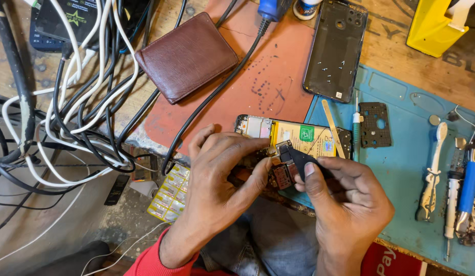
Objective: The person works on a disassembled smartphone at a repair bench, holding the exposed motherboard and cleaning its surface with a brush, then using a black pry tool to work on the board and its connectors while the phone body and battery lie on the mat.
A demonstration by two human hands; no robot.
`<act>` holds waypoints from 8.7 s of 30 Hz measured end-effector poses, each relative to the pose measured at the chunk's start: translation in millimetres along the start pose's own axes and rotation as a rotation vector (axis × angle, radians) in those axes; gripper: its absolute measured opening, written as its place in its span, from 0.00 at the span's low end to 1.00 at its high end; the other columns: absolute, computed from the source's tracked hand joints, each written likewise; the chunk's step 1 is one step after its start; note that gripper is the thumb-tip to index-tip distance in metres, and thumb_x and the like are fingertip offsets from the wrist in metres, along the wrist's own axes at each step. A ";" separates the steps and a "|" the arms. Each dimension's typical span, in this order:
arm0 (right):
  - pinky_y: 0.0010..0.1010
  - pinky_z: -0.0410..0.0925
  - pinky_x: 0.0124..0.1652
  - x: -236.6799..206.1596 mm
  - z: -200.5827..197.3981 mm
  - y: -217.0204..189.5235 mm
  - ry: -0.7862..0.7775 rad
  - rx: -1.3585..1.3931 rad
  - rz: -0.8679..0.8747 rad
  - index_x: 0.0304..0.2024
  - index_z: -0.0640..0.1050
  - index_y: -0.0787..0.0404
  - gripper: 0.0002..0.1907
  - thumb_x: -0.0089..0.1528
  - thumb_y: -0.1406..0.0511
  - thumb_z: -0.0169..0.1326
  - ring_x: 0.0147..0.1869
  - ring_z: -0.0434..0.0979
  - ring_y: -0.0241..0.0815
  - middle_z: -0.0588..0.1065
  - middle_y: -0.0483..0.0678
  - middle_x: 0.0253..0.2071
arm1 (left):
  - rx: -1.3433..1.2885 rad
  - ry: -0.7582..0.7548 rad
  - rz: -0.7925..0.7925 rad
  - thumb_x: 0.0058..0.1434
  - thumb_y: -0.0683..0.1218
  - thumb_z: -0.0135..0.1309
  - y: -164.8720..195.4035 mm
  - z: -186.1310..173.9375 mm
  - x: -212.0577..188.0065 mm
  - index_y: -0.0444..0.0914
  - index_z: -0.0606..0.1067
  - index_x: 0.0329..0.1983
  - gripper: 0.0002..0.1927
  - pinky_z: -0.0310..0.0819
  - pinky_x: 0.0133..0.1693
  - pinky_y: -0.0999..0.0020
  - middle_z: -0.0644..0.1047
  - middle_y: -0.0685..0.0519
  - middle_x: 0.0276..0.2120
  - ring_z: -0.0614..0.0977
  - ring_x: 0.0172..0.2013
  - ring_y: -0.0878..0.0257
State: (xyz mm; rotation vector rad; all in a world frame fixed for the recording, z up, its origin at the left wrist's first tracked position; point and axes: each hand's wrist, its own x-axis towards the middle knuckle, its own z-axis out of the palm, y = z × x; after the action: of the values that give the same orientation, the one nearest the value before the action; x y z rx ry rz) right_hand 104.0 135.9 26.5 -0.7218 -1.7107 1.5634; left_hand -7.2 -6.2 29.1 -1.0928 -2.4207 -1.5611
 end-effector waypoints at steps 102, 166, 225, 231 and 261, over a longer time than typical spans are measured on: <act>0.23 0.73 0.45 16.5 -6.3 -5.1 -0.187 -0.096 -0.124 0.47 0.79 0.72 0.09 0.65 0.78 0.60 0.46 0.79 0.34 0.78 0.52 0.47 | 0.142 0.003 0.071 0.61 0.49 0.64 4.4 5.5 2.9 0.45 0.82 0.49 0.13 0.53 0.67 0.51 0.80 0.59 0.42 0.78 0.50 0.60; 0.29 0.68 0.50 11.1 -67.9 -20.9 -0.177 -0.796 -0.361 0.52 0.81 0.64 0.11 0.66 0.72 0.60 0.46 0.78 0.41 0.79 0.53 0.43 | 0.125 0.005 0.093 0.62 0.48 0.64 0.2 5.8 1.5 0.43 0.77 0.58 0.21 0.53 0.68 0.52 0.79 0.57 0.41 0.77 0.50 0.59; 0.34 0.75 0.44 -58.3 -25.2 -0.6 -0.255 -0.923 -0.402 0.60 0.77 0.60 0.23 0.61 0.68 0.58 0.48 0.86 0.48 0.82 0.56 0.44 | 0.161 0.013 0.089 0.62 0.48 0.64 1.5 7.0 0.8 0.44 0.82 0.52 0.15 0.52 0.68 0.51 0.79 0.58 0.41 0.77 0.51 0.60; 0.37 0.74 0.38 -61.1 -21.8 -2.5 -0.223 -0.975 -0.434 0.59 0.78 0.58 0.23 0.60 0.68 0.60 0.37 0.84 0.46 0.80 0.51 0.33 | 0.151 -0.002 0.097 0.62 0.47 0.64 0.5 6.9 0.5 0.44 0.82 0.52 0.15 0.51 0.69 0.51 0.79 0.59 0.41 0.77 0.51 0.61; 0.35 0.72 0.36 -45.8 -19.6 -10.3 -0.220 -0.979 -0.467 0.56 0.80 0.61 0.23 0.57 0.71 0.62 0.29 0.78 0.41 0.77 0.48 0.29 | 0.142 0.011 0.104 0.62 0.47 0.64 0.0 6.7 1.1 0.43 0.81 0.52 0.15 0.50 0.69 0.51 0.79 0.58 0.42 0.77 0.51 0.60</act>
State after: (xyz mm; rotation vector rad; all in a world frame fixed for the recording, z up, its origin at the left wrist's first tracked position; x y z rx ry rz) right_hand 147.6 110.3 31.5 -0.5221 -2.5839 0.4343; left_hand -6.0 -0.1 26.4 -1.1594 -2.3839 -1.3383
